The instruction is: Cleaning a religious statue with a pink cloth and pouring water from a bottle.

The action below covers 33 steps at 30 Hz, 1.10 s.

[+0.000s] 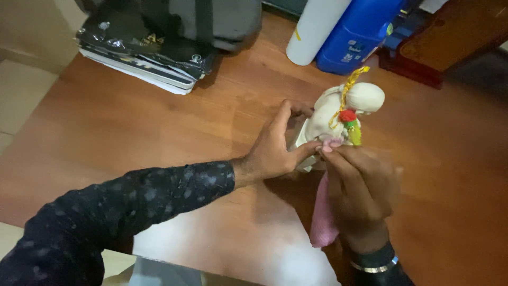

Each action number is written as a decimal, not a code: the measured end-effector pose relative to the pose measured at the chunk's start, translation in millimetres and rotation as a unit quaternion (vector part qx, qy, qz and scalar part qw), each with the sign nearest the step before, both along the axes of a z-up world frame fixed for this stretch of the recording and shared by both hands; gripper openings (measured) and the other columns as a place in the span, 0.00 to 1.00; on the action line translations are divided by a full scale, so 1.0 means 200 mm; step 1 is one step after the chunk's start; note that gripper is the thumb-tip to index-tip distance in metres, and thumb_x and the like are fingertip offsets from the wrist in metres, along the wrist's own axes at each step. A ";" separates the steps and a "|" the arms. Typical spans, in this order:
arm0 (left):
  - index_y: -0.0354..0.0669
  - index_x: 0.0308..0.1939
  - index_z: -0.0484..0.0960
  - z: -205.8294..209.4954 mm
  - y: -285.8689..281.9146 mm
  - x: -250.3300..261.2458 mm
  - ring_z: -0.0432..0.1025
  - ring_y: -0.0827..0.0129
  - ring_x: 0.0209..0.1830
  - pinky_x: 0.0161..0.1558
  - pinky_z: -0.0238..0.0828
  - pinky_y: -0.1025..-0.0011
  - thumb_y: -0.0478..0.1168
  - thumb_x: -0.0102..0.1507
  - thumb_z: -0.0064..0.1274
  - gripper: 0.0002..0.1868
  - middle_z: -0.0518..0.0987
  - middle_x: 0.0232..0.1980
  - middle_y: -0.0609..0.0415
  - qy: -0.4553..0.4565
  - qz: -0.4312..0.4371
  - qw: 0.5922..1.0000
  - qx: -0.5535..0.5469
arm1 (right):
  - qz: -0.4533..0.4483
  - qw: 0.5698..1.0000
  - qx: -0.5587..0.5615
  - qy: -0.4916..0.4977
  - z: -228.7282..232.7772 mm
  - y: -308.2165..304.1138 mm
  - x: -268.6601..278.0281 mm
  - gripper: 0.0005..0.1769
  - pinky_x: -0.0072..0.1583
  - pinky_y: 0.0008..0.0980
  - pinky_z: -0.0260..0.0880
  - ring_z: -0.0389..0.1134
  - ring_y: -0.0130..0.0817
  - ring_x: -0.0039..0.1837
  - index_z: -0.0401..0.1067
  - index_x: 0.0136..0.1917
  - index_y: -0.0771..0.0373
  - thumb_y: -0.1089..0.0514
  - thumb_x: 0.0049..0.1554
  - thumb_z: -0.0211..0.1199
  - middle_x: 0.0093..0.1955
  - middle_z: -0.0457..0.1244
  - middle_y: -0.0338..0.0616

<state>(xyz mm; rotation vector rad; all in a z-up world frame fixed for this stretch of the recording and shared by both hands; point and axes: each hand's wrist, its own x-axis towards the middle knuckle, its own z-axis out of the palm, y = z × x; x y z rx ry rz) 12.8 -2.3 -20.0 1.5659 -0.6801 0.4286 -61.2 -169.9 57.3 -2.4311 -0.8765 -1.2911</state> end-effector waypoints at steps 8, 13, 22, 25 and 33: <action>0.35 0.73 0.61 0.05 -0.01 -0.04 0.70 0.55 0.73 0.73 0.68 0.61 0.45 0.66 0.64 0.38 0.72 0.68 0.41 0.033 -0.024 0.999 -0.014 | -0.056 0.998 0.022 0.000 -0.01 0.01 -0.02 0.10 0.64 0.34 0.67 0.70 0.36 0.59 0.78 0.56 0.57 0.67 0.65 0.75 0.58 0.69 0.38; 0.34 0.73 0.60 0.06 0.00 -0.04 0.68 0.55 0.73 0.74 0.67 0.60 0.44 0.66 0.63 0.38 0.70 0.69 0.41 0.024 -0.022 0.999 0.007 | -0.061 0.998 -0.002 -0.030 -0.02 0.01 -0.01 0.08 0.63 0.34 0.63 0.69 0.35 0.59 0.80 0.54 0.55 0.65 0.65 0.75 0.59 0.70 0.35; 0.36 0.72 0.63 0.08 0.00 -0.04 0.69 0.50 0.71 0.72 0.66 0.57 0.45 0.64 0.64 0.38 0.71 0.68 0.39 0.001 0.030 0.999 0.033 | -0.018 1.000 -0.020 -0.006 -0.02 -0.04 0.00 0.08 0.61 0.36 0.63 0.70 0.37 0.57 0.78 0.53 0.56 0.66 0.62 0.72 0.56 0.69 0.36; 0.35 0.71 0.62 0.11 -0.01 -0.09 0.68 0.48 0.68 0.69 0.65 0.56 0.50 0.63 0.64 0.41 0.71 0.66 0.39 0.011 0.037 0.997 0.061 | -0.022 0.999 0.028 0.019 -0.05 -0.04 -0.01 0.11 0.63 0.36 0.68 0.69 0.41 0.60 0.76 0.56 0.60 0.69 0.64 0.73 0.58 0.68 0.43; 0.37 0.79 0.58 0.06 -0.02 -0.09 0.65 0.49 0.69 0.74 0.59 0.54 0.53 0.68 0.56 0.42 0.70 0.72 0.41 -0.041 0.076 0.991 0.100 | 0.003 0.998 -0.013 0.063 0.09 0.03 -0.08 0.14 0.63 0.39 0.72 0.71 0.42 0.60 0.78 0.56 0.62 0.71 0.57 0.70 0.58 0.69 0.45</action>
